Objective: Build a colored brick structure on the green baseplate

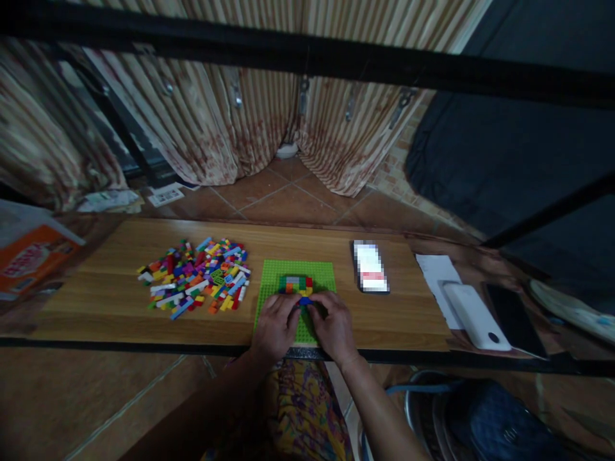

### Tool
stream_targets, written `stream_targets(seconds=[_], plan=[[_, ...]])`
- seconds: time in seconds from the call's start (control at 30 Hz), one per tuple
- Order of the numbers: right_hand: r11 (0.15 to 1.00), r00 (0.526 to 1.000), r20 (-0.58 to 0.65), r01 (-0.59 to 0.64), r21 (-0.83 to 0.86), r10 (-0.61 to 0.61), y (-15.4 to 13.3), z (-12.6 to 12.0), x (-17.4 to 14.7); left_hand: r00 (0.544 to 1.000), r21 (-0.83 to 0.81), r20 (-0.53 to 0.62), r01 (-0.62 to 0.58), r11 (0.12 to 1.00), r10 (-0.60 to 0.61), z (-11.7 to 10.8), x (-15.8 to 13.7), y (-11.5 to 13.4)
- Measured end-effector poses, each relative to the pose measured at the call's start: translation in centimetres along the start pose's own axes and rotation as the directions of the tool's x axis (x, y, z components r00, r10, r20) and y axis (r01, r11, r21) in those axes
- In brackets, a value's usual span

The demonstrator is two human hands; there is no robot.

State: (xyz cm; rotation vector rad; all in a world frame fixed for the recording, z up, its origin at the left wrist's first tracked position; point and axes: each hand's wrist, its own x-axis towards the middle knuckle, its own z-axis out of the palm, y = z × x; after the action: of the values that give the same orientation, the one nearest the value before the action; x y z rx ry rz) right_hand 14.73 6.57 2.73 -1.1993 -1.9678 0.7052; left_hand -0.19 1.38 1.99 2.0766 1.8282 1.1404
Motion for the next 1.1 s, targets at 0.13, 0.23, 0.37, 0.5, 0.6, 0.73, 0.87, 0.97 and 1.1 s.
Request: stream_targets(seconds=[0.13,0.23,0.37,0.5,0.6,0.73,0.87,0.97,1.1], plan=[[0.999,0.999,0.004,-0.052,0.011,0.052,0.0,0.0,-0.1,0.999,-0.034,-0.036,0.012,0.999,-0.014,0.1,-0.2,-0.1],[0.998,0.998,-0.006,-0.065,-0.017,0.065,-0.1,0.3,-0.3,0.997,-0.042,-0.071,0.018,0.999,-0.02,0.2,-0.4,-0.1],[0.983,0.997,-0.068,-0.057,-0.176,0.045,-0.6,1.2,-0.4,0.995,-0.028,-0.096,0.031,0.999,-0.033,0.3,-0.6,0.1],[0.931,0.99,-0.133,-0.082,-0.357,0.036,-1.3,2.3,-0.3,0.986,-0.084,-0.132,0.088,0.993,-0.099,0.4,-0.8,0.1],[0.906,0.989,-0.135,-0.11,-0.409,0.059,-1.7,2.6,-0.1,0.98,-0.094,-0.153,0.118,0.989,-0.131,0.5,-0.9,0.1],[0.932,0.988,-0.125,-0.129,-0.34,0.091,-1.9,2.2,-0.1,0.985,-0.058,-0.136,0.096,0.994,-0.103,0.4,-0.9,0.2],[0.969,0.978,-0.138,-0.18,-0.168,0.158,-1.7,1.1,-0.7,0.989,-0.05,-0.105,0.102,0.993,-0.107,0.2,-0.8,0.3],[0.974,0.978,-0.095,-0.196,-0.111,0.186,-1.6,0.1,-1.2,0.991,-0.063,-0.084,0.099,0.993,-0.104,0.1,-0.7,0.3],[0.988,0.994,-0.018,-0.107,-0.107,0.106,-1.8,-0.6,-1.3,0.997,-0.074,-0.026,0.076,0.994,-0.078,-0.3,-0.5,0.3]])
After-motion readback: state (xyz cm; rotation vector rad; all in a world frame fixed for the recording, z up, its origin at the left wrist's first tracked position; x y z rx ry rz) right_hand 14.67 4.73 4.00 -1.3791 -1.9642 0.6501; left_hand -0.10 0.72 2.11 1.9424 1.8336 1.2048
